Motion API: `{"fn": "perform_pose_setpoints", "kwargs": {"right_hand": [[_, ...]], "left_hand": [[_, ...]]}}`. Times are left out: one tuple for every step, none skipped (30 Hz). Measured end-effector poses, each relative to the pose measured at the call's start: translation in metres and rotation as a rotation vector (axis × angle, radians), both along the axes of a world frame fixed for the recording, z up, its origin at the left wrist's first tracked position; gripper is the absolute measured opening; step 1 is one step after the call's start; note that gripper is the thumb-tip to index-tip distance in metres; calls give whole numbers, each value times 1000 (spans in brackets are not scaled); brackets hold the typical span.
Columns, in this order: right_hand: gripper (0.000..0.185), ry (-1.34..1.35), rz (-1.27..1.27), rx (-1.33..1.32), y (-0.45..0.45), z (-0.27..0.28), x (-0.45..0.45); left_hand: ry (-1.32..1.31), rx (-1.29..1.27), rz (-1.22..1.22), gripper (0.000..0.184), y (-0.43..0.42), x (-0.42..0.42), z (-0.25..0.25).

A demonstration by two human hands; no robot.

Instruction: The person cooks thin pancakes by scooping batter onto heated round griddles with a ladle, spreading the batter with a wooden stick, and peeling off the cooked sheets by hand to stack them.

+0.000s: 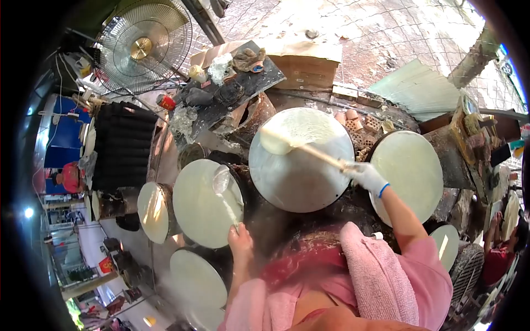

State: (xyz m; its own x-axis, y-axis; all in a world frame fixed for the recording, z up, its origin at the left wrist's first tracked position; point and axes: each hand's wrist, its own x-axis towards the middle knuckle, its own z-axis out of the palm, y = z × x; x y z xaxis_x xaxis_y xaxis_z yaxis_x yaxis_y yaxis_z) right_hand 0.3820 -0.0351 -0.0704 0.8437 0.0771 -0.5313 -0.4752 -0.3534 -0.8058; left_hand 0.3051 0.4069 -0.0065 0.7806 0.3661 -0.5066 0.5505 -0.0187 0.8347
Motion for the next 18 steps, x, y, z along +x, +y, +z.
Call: {"fn": "perform_pose_setpoints", "kwargs": {"right_hand": [[33, -37, -188, 91, -6, 4, 11], [33, -127, -134, 10, -22, -12, 26], [35, -50, -59, 21, -25, -17, 36], [36, 26, 15, 32, -27, -21, 42], [37, 117, 59, 59, -11, 5, 41], [38, 211, 106, 84, 5, 31, 37], [39, 178, 191, 136, 7, 18, 32], [40, 132, 251, 57, 6, 9, 26], [41, 52, 279, 65, 1, 0, 25], [42, -24, 304, 76, -5, -6, 24], [41, 20, 244, 79, -17, -10, 28], [40, 64, 184, 80, -27, -7, 40], [36, 3, 154, 10, -33, -4, 53], [38, -47, 107, 9, -37, -19, 65], [41, -7, 189, -25, -35, -23, 77], [43, 34, 270, -57, -33, -26, 84], [43, 56, 312, 0, -28, -28, 79], [43, 80, 356, 56, -18, -19, 70]], "left_hand": [[-7, 19, 14, 17, -2, -1, -2], [-13, 38, 26, 19, -3, -2, -5], [-18, 58, 36, 22, -4, -4, -6], [-8, 54, 47, 22, -8, -5, -5], [2, 50, 58, 22, -12, -6, -3], [15, 46, 72, 22, -15, -8, -2], [36, 46, 69, 20, -15, -12, -1], [54, 44, 66, 17, -17, -13, -1], [68, 40, 66, 15, -18, -15, -1], [54, 48, 47, 16, -16, -17, -5], [40, 55, 26, 17, -12, -18, -11], [26, 61, 5, 17, -11, -20, -15], [21, 72, 5, 18, -11, -20, -17], [17, 83, 5, 19, -13, -20, -18], [12, 94, 5, 20, -14, -20, -18], [34, 82, 18, 21, -16, -22, -18], [56, 71, 31, 21, -17, -24, -17], [79, 59, 45, 21, -18, -27, -16]]}}
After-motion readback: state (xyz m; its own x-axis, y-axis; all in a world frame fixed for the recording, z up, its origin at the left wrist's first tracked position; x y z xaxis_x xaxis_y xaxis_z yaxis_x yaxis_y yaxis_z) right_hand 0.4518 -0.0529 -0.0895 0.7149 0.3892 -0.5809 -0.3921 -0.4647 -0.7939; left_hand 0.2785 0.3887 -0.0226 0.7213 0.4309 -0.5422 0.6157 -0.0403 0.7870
